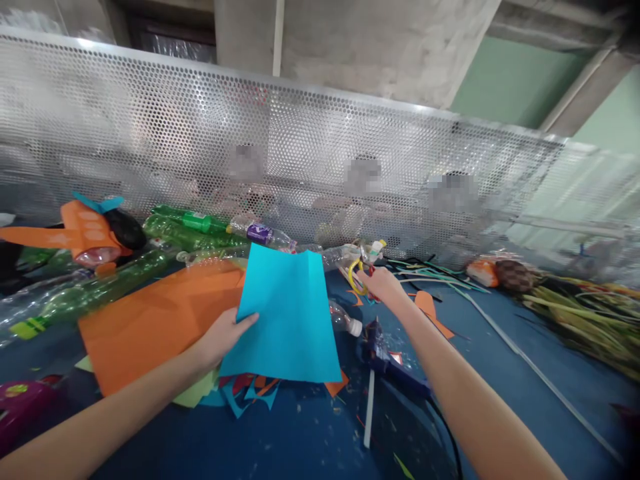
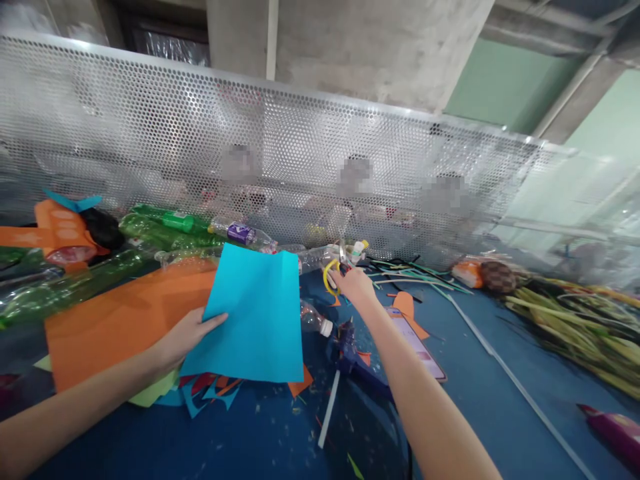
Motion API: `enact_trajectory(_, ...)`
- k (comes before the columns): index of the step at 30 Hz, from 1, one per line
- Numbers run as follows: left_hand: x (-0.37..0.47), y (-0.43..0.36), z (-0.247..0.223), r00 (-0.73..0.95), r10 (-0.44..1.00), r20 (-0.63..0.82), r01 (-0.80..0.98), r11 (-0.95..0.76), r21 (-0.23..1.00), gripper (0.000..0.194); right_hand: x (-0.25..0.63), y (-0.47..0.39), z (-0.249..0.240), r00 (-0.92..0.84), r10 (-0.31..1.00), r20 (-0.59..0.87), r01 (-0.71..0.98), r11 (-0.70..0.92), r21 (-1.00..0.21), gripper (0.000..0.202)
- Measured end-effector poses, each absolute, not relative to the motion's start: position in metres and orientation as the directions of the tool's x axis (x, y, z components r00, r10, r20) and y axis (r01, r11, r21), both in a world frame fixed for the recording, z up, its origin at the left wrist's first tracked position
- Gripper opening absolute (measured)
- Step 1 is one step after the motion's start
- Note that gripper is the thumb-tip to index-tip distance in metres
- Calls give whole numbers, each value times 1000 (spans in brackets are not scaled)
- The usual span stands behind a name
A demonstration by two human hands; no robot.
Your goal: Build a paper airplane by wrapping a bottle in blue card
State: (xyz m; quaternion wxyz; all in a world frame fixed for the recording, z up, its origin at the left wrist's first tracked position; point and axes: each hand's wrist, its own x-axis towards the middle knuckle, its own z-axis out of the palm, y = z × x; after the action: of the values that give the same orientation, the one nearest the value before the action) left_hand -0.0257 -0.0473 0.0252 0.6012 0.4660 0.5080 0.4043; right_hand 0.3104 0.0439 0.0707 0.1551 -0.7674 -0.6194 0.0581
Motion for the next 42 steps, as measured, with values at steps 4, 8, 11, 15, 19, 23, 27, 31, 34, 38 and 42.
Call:
enact_trajectory(4,-25,-49,28,160,958,-237,-40,246,968,37,313,35,80,241,968,74,681,-114,-724,42)
enact_trajectory(8,-28,-47,22,162,958,-236,-109,255,961,42,301,10,76,166,981,97,334,37,-942,50)
enact_trajectory(11,-30,-43,18,125,962,-243,-171,263,950,43,285,-20,68,101,989,110,123,97,-988,56)
enact_trajectory(15,-33,-35,22,0,961,-276,-273,265,925,42,260,-67,58,-134,991,-26,-131,-44,-990,65)
enact_trajectory(19,-43,-25,35,-119,978,-171,-390,112,914,40,239,-103,57,-352,930,-103,-192,-179,-965,65)
enact_trajectory(23,-57,-17,50,-208,976,-69,-420,-26,907,44,229,-118,53,-546,821,-168,-67,-243,-968,74)
enact_trajectory(27,-60,-17,57,-256,967,-22,-428,-92,899,42,226,-127,42,-543,817,-195,-8,-237,-972,67)
enact_trajectory(31,-56,-21,50,-175,984,-27,-422,-50,905,41,225,-135,35,-522,840,-150,0,-176,-984,57)
enact_trajectory(34,-55,-21,43,-139,989,-51,-425,-13,905,45,225,-137,29,-452,885,-108,-35,-139,-990,57)
enact_trajectory(38,-54,-20,40,-127,991,-49,-439,-12,898,44,224,-135,19,-423,901,-91,-31,-114,-993,59)
enact_trajectory(42,-49,-23,42,-116,991,-65,-440,7,898,42,220,-134,23,-403,908,-111,28,-109,-994,71)
